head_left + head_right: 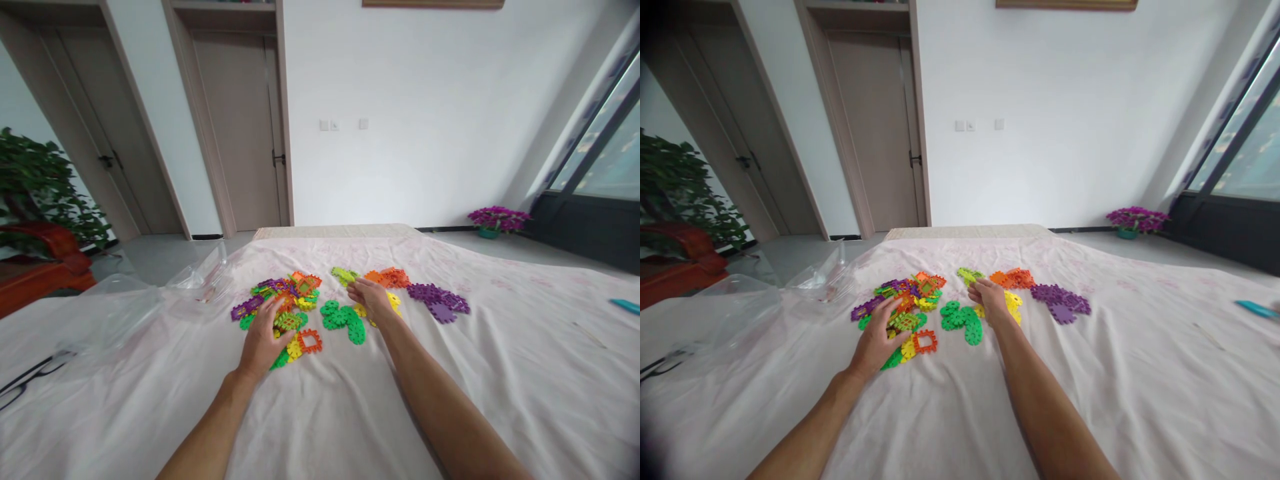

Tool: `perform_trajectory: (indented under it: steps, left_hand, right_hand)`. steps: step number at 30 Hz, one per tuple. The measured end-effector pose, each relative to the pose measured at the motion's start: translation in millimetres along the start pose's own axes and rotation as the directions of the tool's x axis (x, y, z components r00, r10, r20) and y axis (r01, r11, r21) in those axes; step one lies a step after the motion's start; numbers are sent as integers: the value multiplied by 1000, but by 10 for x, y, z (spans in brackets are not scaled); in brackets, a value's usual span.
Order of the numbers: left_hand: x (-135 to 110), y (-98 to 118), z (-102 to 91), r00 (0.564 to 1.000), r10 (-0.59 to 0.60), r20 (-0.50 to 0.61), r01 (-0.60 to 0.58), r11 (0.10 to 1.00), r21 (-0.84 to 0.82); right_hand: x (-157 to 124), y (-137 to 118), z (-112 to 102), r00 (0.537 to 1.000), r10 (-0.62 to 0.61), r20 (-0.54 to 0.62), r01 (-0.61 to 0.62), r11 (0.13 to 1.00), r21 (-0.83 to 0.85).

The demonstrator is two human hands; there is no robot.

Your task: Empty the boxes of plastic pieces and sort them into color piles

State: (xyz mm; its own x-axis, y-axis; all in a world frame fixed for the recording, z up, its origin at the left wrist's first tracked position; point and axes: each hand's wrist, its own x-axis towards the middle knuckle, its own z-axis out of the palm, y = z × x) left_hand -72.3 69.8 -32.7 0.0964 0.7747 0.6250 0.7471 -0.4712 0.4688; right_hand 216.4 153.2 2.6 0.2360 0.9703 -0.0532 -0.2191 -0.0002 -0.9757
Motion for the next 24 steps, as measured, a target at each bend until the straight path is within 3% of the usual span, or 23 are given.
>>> perform_trajectory:
  steps: [6,10,13,15,19,24]
  left_hand:
    - [10,-67,8,988,-3,-151,10,999,49]
    - [29,-131,-48,972,-42,-231,62,995,84]
    - [32,-190,-112,959,-121,-256,168,971,172]
    - [28,-219,-148,952,-184,-245,244,938,246]
    - [17,-231,-175,934,-304,-187,354,861,365]
    - [5,-264,-127,933,-348,-95,355,838,414]
  right_hand:
    - [53,69,-10,1000,-11,2,11,993,118]
    - [16,54,12,995,-94,12,94,996,-8]
    - [-92,46,102,976,-169,135,193,962,-193]
    - [-188,54,193,935,-220,280,309,892,-331]
    - [-381,57,362,787,-191,587,553,640,-533]
    - [-600,10,444,670,-58,740,704,366,-608]
